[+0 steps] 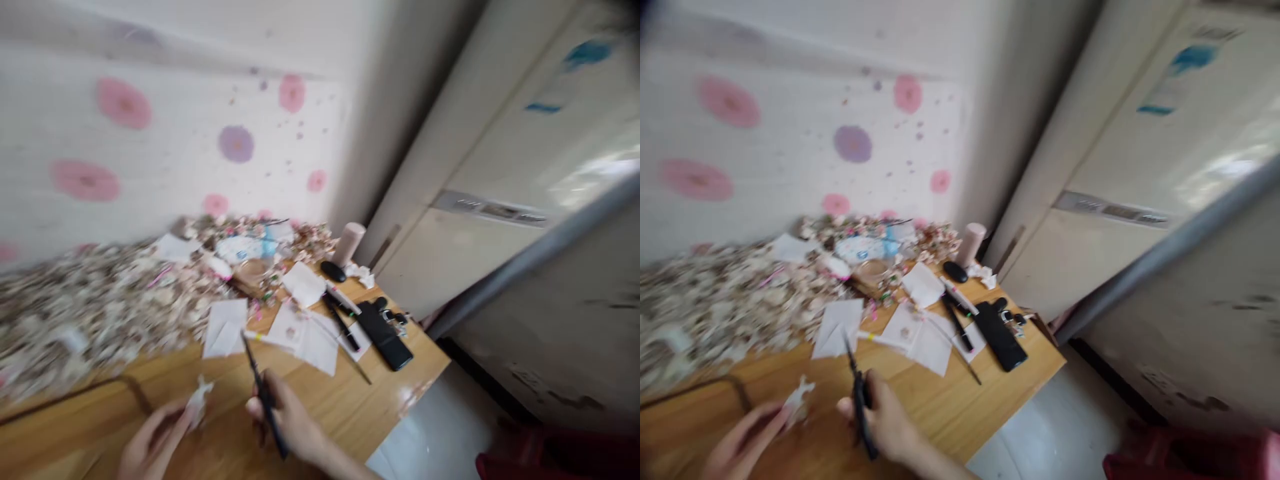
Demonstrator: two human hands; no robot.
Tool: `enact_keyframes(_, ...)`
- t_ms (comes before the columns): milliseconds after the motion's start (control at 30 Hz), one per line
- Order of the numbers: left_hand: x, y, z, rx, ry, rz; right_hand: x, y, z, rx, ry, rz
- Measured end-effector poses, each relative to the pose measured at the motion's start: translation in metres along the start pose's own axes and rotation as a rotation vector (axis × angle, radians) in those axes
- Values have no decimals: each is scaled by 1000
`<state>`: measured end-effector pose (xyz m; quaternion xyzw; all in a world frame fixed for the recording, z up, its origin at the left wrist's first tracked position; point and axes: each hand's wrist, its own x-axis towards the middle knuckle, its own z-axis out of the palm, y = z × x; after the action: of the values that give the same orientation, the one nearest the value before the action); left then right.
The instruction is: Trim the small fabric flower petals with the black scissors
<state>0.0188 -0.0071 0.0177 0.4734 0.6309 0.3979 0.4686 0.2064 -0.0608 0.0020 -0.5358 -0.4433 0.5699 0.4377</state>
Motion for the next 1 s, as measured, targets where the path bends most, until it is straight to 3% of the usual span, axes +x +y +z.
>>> enact_keyframes(67,-3,-5,-11,-96,-82,-60,-9,2,13,139,-187,9)
enact_keyframes(133,-3,-4,-16,-164,-84,-68,-19,6,25,151,-243,-23)
enact_keyframes(433,-10,10,-21,-448,-71,-106,-61,-11,45,-227,-330,4)
enact_keyframes(567,-13,12,-25,-472,-126,-107,-63,-24,48,-368,-355,23)
enact_keyframes(800,-18,16,-27,-485,-218,-107,-57,-29,53,-407,-353,25)
enact_keyframes(1000,-17,6,-27,-488,-285,-150,-52,-30,54,-454,-317,6)
